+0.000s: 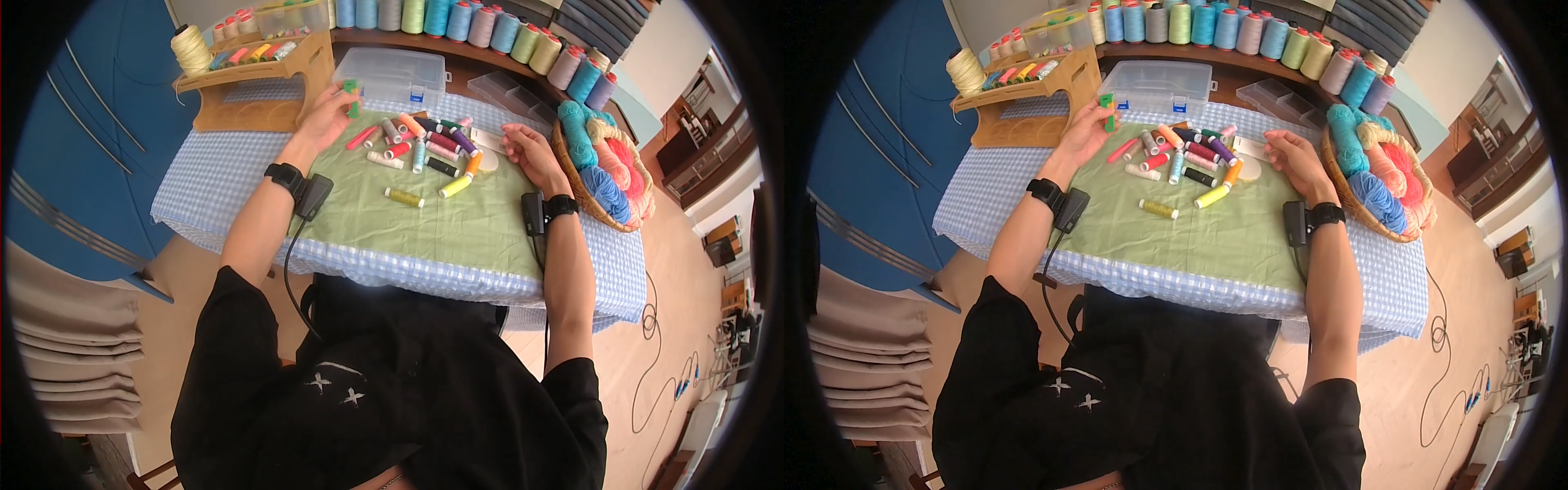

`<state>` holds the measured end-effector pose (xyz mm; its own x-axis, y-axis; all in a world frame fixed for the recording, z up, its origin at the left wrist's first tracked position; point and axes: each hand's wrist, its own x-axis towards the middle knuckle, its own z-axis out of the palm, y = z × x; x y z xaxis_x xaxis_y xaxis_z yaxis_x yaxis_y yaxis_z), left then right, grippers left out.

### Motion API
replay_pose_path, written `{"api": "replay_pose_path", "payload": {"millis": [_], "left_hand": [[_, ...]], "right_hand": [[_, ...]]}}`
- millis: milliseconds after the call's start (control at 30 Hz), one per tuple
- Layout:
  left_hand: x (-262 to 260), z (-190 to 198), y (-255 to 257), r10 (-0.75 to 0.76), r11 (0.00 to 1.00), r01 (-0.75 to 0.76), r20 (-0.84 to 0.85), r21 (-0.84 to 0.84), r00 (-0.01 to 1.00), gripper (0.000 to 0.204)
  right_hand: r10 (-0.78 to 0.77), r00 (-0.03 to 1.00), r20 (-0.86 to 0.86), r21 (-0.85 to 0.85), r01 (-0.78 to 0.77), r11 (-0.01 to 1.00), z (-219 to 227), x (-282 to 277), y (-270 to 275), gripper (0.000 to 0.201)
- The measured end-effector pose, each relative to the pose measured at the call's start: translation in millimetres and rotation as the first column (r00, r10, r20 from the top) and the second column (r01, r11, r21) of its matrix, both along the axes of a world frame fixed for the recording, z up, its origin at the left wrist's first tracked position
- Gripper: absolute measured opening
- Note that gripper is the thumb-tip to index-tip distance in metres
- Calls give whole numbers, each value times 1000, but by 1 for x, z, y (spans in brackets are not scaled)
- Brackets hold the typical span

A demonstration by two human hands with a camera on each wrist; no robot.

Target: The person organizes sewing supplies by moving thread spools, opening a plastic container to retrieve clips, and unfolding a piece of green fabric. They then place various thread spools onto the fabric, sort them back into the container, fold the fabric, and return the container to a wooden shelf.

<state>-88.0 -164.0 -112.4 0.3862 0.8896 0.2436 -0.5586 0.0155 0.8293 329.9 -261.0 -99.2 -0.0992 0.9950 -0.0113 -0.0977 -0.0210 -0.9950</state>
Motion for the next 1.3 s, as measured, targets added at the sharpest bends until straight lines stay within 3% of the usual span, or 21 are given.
{"api": "replay_pose_path", "payload": {"millis": [300, 800, 900, 1200, 1300], "left_hand": [[-1, 2, -5, -38, 999, 38, -3, -18, 999, 31], [3, 4, -7, 101, 994, -103, -75, -23, 992, 22], [2, 1, -5, 92, 995, -96, -88, -36, 992, 34], [-2, 1, -1, 59, 998, -59, -16, -36, 998, 34], [1, 2, -4, 108, 993, -110, -32, -41, 994, 35]], "right_hand": [[5, 1000, -2, 3, -5, 1000, -1, 0, 0, 19], [3, 1000, 8, -3, -3, 1000, -1, 0, 0, 18], [4, 1000, 19, -1, -4, 1000, -1, 1, 1, 20], [13, 1000, 13, 2, -14, 1000, -1, 1, 1, 17], [13, 1000, 16, 0, -13, 1000, -1, 1, 1, 17]]}}
